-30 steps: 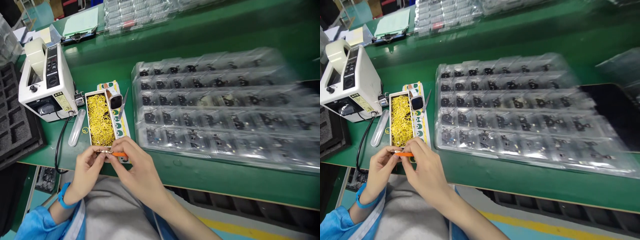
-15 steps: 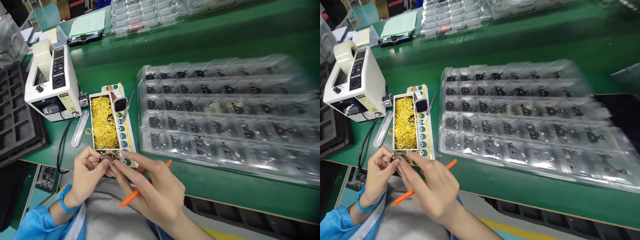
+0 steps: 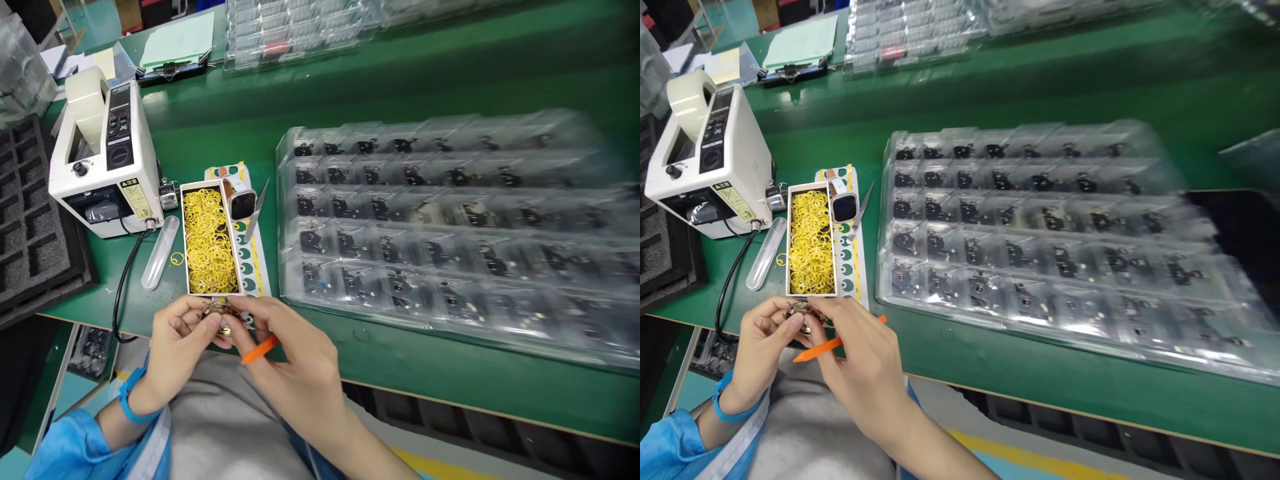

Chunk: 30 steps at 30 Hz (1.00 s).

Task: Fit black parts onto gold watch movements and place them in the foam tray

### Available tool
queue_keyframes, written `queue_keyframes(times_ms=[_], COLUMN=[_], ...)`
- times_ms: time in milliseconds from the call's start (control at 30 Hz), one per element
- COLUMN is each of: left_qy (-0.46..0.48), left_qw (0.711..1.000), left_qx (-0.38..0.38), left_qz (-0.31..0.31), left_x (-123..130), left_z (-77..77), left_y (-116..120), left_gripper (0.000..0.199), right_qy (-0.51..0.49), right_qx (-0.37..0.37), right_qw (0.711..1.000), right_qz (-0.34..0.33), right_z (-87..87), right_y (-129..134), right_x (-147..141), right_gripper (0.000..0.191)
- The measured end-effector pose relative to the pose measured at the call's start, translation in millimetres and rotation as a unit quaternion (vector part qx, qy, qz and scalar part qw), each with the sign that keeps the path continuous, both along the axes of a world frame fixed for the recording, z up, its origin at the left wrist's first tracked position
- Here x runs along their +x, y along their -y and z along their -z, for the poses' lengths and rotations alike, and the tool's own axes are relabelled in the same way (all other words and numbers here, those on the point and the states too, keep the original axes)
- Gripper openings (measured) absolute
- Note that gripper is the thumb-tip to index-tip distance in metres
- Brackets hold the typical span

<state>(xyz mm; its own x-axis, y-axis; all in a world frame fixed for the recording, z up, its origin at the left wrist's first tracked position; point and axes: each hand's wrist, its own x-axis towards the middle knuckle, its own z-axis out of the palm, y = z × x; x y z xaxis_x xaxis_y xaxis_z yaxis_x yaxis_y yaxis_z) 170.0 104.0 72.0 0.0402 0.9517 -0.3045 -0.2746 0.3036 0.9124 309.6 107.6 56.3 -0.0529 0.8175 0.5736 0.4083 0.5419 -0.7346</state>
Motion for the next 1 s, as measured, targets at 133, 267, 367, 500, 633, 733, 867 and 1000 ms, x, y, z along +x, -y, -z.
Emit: queue_keyframes(times_ms=[133, 267, 367, 500, 633, 733, 867, 1000], left_qy=[-0.001, -0.012, -0.018, -0.032, -0.059, -0.059, -0.064, -0.079], left_qw=[1.0, 1.0, 1.0, 0.999, 0.998, 0.996, 0.997, 0.996], left_qx=[-0.006, -0.012, -0.018, -0.02, -0.017, -0.014, 0.002, 0.029], left_qz=[0.01, 0.005, 0.001, -0.001, 0.029, 0.059, 0.044, 0.028], left_x=[-1, 0, 1, 2, 0, -2, 0, 5], left_z=[0.0, -0.4, -1.1, -1.6, -2.2, -4.6, -8.8, -10.3], left_y=[-1, 0, 0, -1, -6, -7, -4, 2], left_gripper=[0.027, 0.03, 0.034, 0.04, 0.043, 0.039, 0.037, 0.026], right_qy=[-0.001, -0.002, -0.001, -0.001, 0.004, 0.017, 0.069, 0.117], right_qx=[-0.018, -0.035, -0.042, -0.017, -0.018, 0.009, 0.099, 0.165], right_qw=[1.0, 0.999, 0.999, 1.0, 0.999, 0.998, 0.992, 0.976], right_qz=[-0.007, -0.012, -0.02, -0.026, -0.041, -0.052, 0.021, 0.076], right_z=[2.7, 3.4, 1.8, 2.2, 6.2, 7.8, 7.0, 6.2], right_y=[-1, 0, 0, -1, -6, -8, -6, -3], right_x=[0, 0, 0, -1, 2, 4, 6, 6], right_gripper=[0.018, 0.018, 0.019, 0.019, 0.017, 0.019, 0.018, 0.014])
